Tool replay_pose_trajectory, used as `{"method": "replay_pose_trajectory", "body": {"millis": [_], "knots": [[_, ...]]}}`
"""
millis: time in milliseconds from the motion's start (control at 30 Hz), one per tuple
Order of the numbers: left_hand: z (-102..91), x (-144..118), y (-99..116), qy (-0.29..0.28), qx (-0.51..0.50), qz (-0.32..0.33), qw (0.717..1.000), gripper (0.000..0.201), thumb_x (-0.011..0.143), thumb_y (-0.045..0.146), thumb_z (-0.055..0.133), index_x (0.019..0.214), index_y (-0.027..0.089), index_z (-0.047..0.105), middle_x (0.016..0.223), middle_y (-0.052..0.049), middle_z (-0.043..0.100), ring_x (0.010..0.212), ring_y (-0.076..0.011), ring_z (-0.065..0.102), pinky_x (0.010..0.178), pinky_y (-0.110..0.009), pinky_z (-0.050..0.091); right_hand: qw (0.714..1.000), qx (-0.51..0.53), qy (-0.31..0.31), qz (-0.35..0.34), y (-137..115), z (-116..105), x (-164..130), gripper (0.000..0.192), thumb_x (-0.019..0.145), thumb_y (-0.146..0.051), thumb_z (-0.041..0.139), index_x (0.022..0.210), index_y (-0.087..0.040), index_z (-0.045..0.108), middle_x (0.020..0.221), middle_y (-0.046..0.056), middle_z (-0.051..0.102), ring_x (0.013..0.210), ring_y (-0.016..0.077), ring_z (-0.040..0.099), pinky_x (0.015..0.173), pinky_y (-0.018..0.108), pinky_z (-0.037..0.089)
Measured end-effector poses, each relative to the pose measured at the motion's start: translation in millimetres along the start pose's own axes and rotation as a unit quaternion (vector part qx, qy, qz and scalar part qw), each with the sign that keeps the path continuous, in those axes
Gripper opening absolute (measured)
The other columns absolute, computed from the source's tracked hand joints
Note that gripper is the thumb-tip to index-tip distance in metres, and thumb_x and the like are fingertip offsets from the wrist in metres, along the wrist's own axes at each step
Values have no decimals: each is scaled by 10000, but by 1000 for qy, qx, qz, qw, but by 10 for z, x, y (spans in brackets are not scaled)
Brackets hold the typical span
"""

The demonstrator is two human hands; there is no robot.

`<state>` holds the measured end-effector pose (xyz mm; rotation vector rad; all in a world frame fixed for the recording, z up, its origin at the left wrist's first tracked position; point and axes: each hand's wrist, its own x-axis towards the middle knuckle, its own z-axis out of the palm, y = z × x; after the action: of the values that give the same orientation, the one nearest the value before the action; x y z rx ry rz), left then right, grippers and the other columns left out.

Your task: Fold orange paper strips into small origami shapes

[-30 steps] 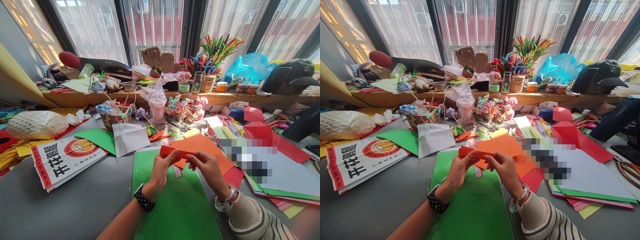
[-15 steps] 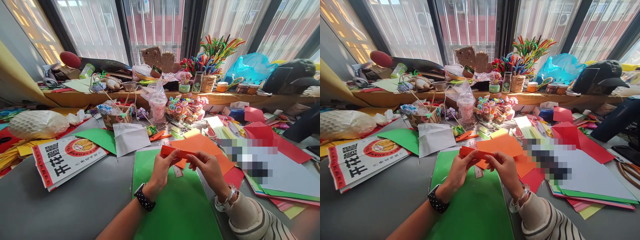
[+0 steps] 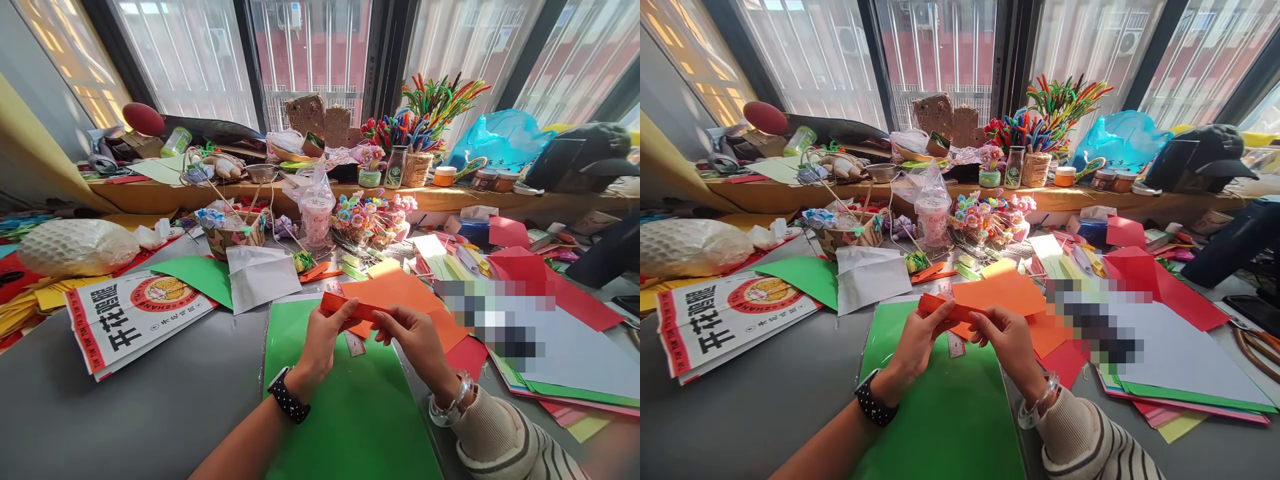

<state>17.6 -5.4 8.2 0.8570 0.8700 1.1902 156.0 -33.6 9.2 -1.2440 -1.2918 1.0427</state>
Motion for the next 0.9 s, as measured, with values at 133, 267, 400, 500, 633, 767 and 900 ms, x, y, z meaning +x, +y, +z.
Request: {"method": "replay_pose_trajectory", "body": {"millis": [133, 267, 400, 500, 633, 767, 900], "knots": [[-13, 13, -11, 5, 6, 8, 1000, 208, 629, 285, 639, 680, 90, 585, 663, -25, 607, 658, -122, 566, 677, -256, 467, 1000, -10, -16, 3, -24, 1, -9, 264, 708, -400, 549, 652, -144, 581, 516, 15, 598, 485, 122, 554, 491, 232, 442], [8, 6, -4, -25, 19, 12, 999, 200, 630, 279, 637, 720, 106, 595, 709, -27, 612, 684, -131, 564, 684, -267, 463, 1000, 8, -16, 13, -31, 8, -7, 279, 710, -412, 541, 656, -140, 568, 560, 29, 612, 495, 123, 558, 502, 239, 449], [33, -13, 0, -85, 50, 23, 995, 199, 648, 267, 622, 767, 109, 607, 761, -44, 620, 727, -150, 564, 715, -283, 450, 999, 23, -21, 21, -31, 13, -11, 280, 713, -409, 541, 652, -137, 569, 563, 27, 606, 500, 119, 552, 501, 236, 447], [31, -17, 1, -72, 57, 33, 995, 177, 656, 262, 615, 753, 114, 606, 750, -38, 618, 716, -145, 559, 708, -275, 445, 999, 31, -30, 22, -32, 14, -13, 273, 716, -400, 542, 653, -137, 573, 561, 23, 605, 510, 119, 553, 509, 235, 445], [25, -20, 9, -69, 57, 31, 995, 170, 643, 254, 628, 754, 127, 603, 745, -24, 618, 703, -138, 554, 680, -255, 442, 998, 40, -31, 24, -29, 16, -10, 265, 721, -394, 540, 665, -137, 579, 584, 27, 613, 523, 120, 554, 523, 240, 446], [27, -19, 4, -54, 65, 35, 996, 164, 639, 257, 631, 738, 130, 598, 729, -16, 613, 687, -132, 548, 670, -251, 441, 998, 46, -37, 27, -19, 21, -10, 258, 722, -388, 541, 685, -137, 585, 598, 35, 624, 533, 129, 571, 528, 248, 450], [22, -15, -12, -46, 71, 41, 996, 169, 642, 262, 628, 733, 124, 592, 720, -20, 606, 684, -131, 544, 675, -257, 441, 998, 47, -41, 28, -16, 27, -13, 262, 719, -392, 543, 690, -137, 588, 602, 38, 632, 545, 138, 585, 536, 253, 454]]}}
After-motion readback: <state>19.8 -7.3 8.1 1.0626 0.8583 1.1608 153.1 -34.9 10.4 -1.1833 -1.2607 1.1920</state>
